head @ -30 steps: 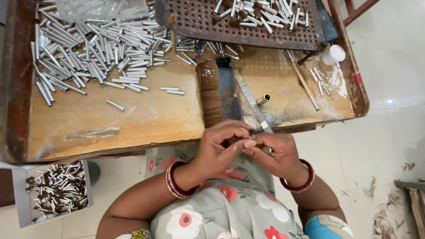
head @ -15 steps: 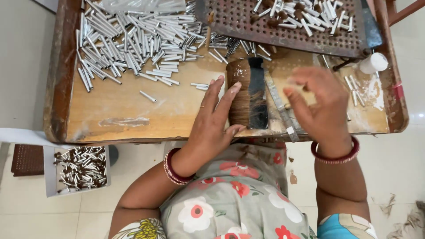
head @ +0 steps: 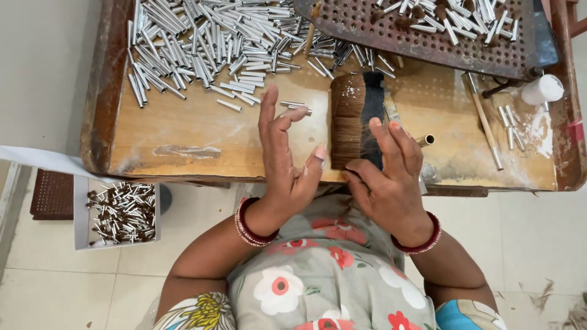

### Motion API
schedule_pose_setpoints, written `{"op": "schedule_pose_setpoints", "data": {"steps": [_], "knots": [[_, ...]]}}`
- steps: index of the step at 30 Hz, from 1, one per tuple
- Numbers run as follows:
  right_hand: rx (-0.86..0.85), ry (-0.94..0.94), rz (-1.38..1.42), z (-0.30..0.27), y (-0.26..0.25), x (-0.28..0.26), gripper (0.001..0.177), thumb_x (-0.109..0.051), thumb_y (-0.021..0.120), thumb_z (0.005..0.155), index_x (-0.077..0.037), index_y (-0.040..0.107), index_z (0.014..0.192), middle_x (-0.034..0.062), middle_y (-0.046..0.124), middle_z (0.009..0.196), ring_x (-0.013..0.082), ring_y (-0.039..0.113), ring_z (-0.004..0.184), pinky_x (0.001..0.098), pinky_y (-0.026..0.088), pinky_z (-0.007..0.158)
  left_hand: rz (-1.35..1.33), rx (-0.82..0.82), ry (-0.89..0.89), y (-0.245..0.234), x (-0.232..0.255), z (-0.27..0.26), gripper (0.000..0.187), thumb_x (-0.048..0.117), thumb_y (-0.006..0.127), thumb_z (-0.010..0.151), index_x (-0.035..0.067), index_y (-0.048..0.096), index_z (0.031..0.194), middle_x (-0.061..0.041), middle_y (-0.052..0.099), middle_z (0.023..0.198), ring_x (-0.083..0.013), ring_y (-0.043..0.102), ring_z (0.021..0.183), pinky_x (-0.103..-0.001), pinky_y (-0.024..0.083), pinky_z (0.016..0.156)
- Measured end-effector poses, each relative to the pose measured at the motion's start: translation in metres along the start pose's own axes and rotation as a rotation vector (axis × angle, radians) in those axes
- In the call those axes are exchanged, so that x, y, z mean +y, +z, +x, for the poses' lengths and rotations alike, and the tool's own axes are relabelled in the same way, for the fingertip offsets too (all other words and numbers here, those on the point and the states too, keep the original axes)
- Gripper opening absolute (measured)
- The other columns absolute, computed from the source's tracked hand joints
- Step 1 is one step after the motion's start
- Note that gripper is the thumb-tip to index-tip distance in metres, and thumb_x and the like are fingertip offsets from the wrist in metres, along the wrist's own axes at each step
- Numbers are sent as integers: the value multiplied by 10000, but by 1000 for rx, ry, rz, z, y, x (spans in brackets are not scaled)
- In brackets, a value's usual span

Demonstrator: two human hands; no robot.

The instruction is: Assembling small cylindrical metal tubes by inserting components and checking lengths with a ruler.

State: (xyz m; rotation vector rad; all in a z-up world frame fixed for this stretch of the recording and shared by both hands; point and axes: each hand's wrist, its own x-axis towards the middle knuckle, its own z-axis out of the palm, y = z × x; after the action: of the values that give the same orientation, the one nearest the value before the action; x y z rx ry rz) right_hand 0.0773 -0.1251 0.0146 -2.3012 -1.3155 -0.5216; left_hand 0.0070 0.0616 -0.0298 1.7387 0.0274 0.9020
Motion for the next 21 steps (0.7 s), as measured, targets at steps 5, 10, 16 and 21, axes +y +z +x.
{"op": "schedule_pose_setpoints", "data": {"steps": [5,10,16,21], "knots": [[-47,-36,-221,-3,20,5,92,-214,762,972,-129,763,1006,164,399,1647,344,248,1556,519,139,1285,334,-159,22,0,3,7,444,166,682,869,106,551,1288,-239,206,1690,-450,161,1613,-618,122,1288],[-125,-22,-303,0,28,10,121,-196,713,1004,-94,696,942,138,401,1663,322,265,1567,534,136,1291,500,-341,23,6,5,13,421,182,737,746,149,602,1143,-242,216,1672,-474,138,1585,-732,50,1234],[-143,39,-170,-9,38,13,130,-173,640,1027,-47,625,1058,225,330,1662,373,266,1553,561,101,1276,506,-391,23,13,0,15,241,204,773,736,140,700,956,-220,257,1650,-445,138,1561,-763,-41,1172],[-84,96,-170,-13,37,16,147,-193,606,1053,-50,609,1016,247,320,1657,390,272,1558,594,60,1268,564,-370,42,14,0,14,144,205,792,738,163,721,857,-186,316,1656,-406,176,1578,-748,-48,1195]]}}
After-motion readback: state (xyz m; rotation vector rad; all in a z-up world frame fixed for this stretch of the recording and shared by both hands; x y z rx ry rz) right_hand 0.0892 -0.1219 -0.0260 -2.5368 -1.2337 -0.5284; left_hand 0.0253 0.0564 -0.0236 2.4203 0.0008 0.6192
